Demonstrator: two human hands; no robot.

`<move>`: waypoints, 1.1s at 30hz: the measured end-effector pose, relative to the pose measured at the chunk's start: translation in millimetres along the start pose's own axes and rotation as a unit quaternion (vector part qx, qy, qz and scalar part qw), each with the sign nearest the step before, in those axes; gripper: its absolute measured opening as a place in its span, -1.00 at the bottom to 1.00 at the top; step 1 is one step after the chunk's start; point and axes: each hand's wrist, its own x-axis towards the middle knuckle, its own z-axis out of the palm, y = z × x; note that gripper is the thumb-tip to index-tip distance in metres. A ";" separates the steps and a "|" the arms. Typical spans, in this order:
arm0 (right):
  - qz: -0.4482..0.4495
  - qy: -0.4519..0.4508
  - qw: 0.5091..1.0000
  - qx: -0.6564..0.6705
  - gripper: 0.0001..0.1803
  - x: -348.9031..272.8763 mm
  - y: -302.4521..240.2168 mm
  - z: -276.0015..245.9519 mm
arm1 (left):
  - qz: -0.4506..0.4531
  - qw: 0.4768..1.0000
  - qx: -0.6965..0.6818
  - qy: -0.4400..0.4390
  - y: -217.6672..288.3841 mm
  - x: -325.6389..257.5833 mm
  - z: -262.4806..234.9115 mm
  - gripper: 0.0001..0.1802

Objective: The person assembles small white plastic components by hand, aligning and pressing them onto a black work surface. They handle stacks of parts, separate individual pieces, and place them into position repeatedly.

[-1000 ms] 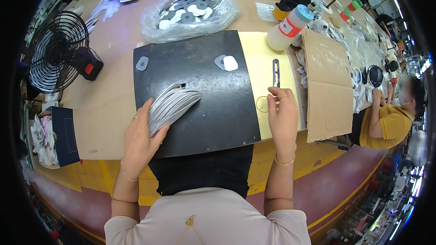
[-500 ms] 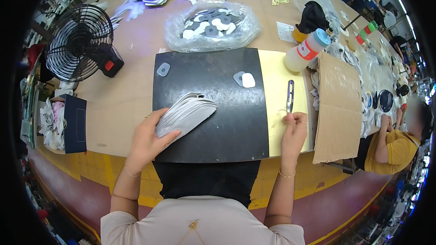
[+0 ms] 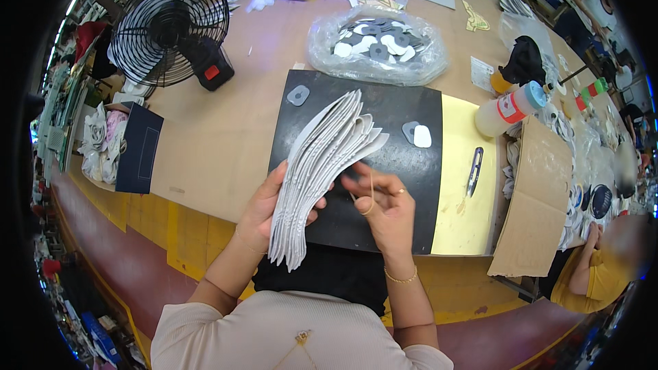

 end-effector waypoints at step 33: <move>-0.102 -0.449 0.786 -0.412 -0.66 14.7 -131.2 22.8 | -0.041 0.932 0.329 0.148 25.5 9.2 23.1 -0.25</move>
